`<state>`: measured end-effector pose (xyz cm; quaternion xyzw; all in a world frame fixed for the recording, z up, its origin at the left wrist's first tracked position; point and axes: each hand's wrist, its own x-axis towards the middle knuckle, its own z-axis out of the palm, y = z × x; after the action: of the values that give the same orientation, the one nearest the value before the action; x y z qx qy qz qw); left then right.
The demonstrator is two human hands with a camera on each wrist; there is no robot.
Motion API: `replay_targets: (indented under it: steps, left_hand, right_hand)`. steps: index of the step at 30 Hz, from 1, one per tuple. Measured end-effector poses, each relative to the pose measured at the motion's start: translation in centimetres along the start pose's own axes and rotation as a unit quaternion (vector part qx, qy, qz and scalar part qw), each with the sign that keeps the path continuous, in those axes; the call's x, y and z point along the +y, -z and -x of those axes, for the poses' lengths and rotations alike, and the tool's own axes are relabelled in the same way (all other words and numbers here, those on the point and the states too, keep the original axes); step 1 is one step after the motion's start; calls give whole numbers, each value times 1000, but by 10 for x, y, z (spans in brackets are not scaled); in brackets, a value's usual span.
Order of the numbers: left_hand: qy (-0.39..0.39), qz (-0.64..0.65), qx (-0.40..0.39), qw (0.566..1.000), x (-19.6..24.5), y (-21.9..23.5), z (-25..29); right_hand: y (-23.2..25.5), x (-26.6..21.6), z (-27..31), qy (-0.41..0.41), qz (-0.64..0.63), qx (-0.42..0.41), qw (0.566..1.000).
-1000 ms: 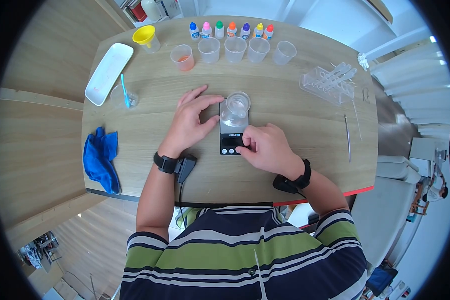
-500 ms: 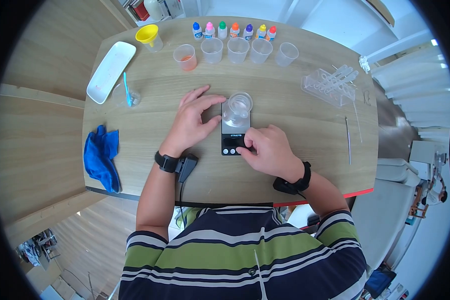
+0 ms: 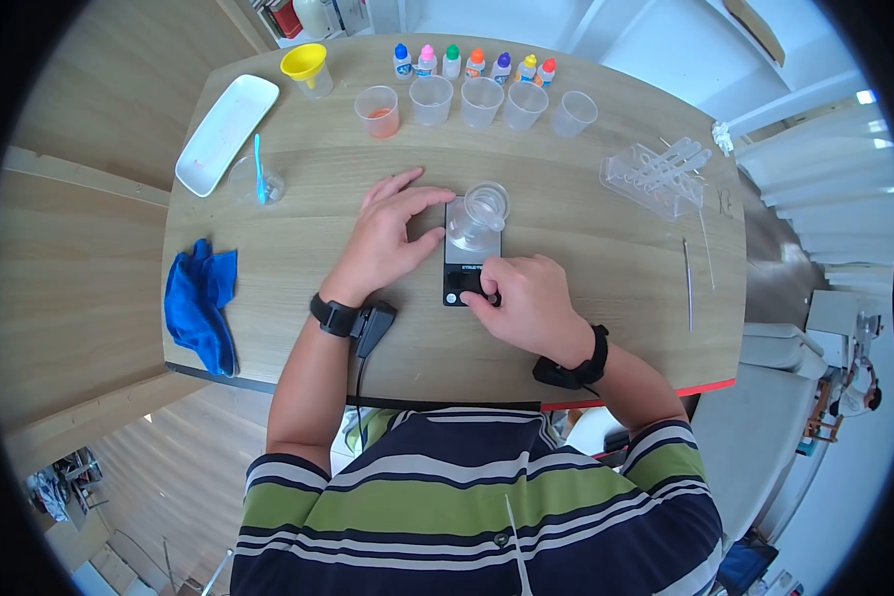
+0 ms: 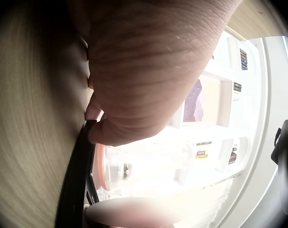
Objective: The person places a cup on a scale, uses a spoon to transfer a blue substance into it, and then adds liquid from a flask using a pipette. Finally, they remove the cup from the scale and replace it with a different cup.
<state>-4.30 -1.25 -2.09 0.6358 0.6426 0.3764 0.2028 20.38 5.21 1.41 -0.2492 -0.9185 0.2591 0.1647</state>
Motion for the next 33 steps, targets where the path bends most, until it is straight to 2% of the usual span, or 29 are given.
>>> replay_targets:
  steps: [11,14,16,17,19,22,33]
  left_hand:
    - [-6,5,7,1000,-1,0,1]
    - [-14,8,17,1000,-3,-3,2]
    - [-16,5,17,1000,-4,-3,1]
    - [-16,7,16,1000,-4,-3,1]
    - [-16,1,18,1000,-4,-3,1]
    - [-16,-5,17,1000,-5,-3,1]
    - [-14,-5,6,1000,-5,-2,2]
  right_hand:
    - [4,-2,0,-23,1,-33,999]
    - [6,-2,8,23,7,-14,1000]
    - [9,-7,13,100,-30,15,994]
    - [10,-10,16,98,-28,15,995]
    - [12,-17,19,142,-69,-16,987]
    - [9,-25,17,170,-54,-42,983]
    - [2,-32,11,174,-10,-81,981]
